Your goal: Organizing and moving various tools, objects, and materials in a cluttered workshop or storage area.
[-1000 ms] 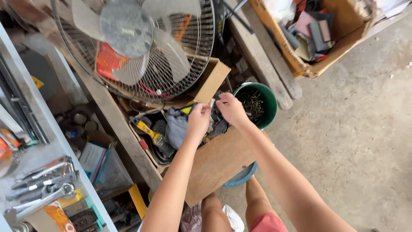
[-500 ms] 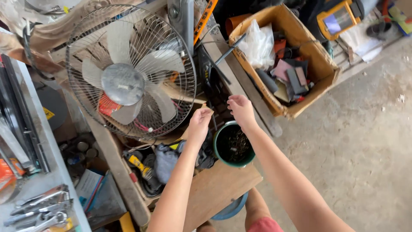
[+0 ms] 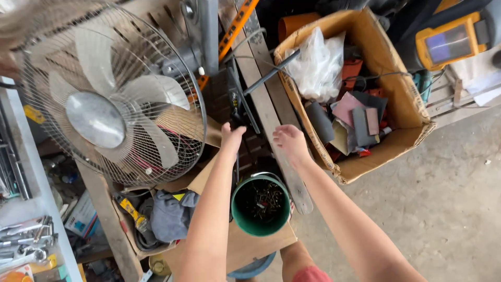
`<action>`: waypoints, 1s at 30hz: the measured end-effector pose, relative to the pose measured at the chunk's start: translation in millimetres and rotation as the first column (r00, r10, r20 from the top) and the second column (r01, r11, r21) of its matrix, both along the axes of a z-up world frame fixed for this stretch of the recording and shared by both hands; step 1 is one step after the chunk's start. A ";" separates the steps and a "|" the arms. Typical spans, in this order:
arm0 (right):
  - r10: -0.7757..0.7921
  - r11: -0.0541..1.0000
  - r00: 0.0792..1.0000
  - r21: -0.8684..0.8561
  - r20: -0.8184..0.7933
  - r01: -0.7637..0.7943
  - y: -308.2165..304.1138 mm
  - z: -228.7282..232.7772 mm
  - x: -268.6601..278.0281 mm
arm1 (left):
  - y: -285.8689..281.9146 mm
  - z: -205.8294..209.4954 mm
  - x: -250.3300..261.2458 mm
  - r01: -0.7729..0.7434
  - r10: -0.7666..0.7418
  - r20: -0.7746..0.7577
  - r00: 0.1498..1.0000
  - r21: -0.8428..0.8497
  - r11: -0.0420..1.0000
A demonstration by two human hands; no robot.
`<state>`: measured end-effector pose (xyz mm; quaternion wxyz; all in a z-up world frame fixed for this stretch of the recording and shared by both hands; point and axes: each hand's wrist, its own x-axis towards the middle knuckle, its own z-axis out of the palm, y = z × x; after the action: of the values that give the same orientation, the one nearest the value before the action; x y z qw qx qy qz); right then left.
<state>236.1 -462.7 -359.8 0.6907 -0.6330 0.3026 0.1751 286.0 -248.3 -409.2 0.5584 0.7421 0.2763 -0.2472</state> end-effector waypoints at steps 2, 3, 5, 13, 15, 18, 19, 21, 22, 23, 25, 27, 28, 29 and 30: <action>0.012 1.000 1.000 0.019 0.005 -0.012 0.0 -1.0 3.4 | -11.3 -5.2 11.5 -0.033 0.036 -0.089 0.995 0.034 0.999; 0.018 0.999 0.999 0.035 0.029 -0.019 0.2 -0.4 8.3 | -16.8 -6.9 20.9 -0.059 0.069 -0.158 0.985 0.065 0.996; 0.040 0.998 0.999 0.038 -0.003 -0.040 1.4 0.5 6.7 | -19.8 -56.8 28.7 -0.012 0.033 -0.106 0.994 0.192 0.981; 0.083 0.996 0.994 0.044 -0.071 -0.080 -3.7 -21.4 -6.7 | -26.4 -139.8 66.7 -0.097 0.179 -0.183 0.967 0.386 0.917; 0.065 0.995 0.996 0.077 -0.058 -0.060 -5.9 -21.6 -8.4 | -34.5 -81.3 71.1 0.002 0.095 -0.214 0.972 0.412 0.911; 0.067 0.997 0.996 0.050 -0.063 -0.064 -1.5 -22.3 -7.8 | -48.5 22.4 67.9 -0.152 0.223 -0.339 0.914 0.223 0.963; 0.070 0.996 0.996 0.055 -0.061 -0.067 -0.5 -18.9 -6.5 | -43.8 21.4 66.1 -0.155 0.227 -0.336 0.914 0.229 0.961; 0.073 0.997 0.997 0.013 -0.035 -0.073 -4.0 -12.1 -0.6 | -40.0 18.3 65.8 0.060 0.010 -0.435 0.900 0.147 0.987; 0.078 0.997 0.996 0.015 -0.034 -0.078 -2.9 -8.6 0.3 | -34.7 8.3 62.9 0.055 0.016 -0.435 0.900 0.150 0.987; 0.122 0.992 0.993 -0.024 0.000 -0.122 -1.5 -5.0 0.9 | -29.1 -1.6 59.7 0.113 -0.040 -0.489 0.871 0.120 0.986; 0.171 0.984 0.984 -0.065 0.041 -0.168 3.6 2.5 4.7 | -19.8 -17.9 59.0 0.163 -0.091 -0.533 0.841 0.090 0.982; 0.425 0.878 0.902 -0.275 0.075 -0.391 7.9 10.6 8.6 | -15.9 -32.3 61.7 0.202 -0.182 -0.557 0.811 -0.026 0.979; 0.431 0.876 0.899 -0.274 0.074 -0.397 11.7 19.3 9.0 | -14.2 -36.8 62.5 0.196 -0.177 -0.558 0.810 -0.026 0.980; 0.487 0.849 0.873 -0.242 0.019 -0.469 16.0 27.8 9.1 | -12.0 -41.4 63.1 0.097 -0.225 -0.597 0.770 -0.239 0.966; 0.543 0.818 0.839 -0.206 -0.031 -0.537 22.1 36.3 11.0 | -7.6 -45.5 65.6 -0.019 -0.281 -0.618 0.734 -0.432 0.902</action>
<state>247.1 -440.6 -323.5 0.5476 -0.7634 0.1173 0.3218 351.5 -255.9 -454.7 0.5455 0.4880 0.3449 -0.5877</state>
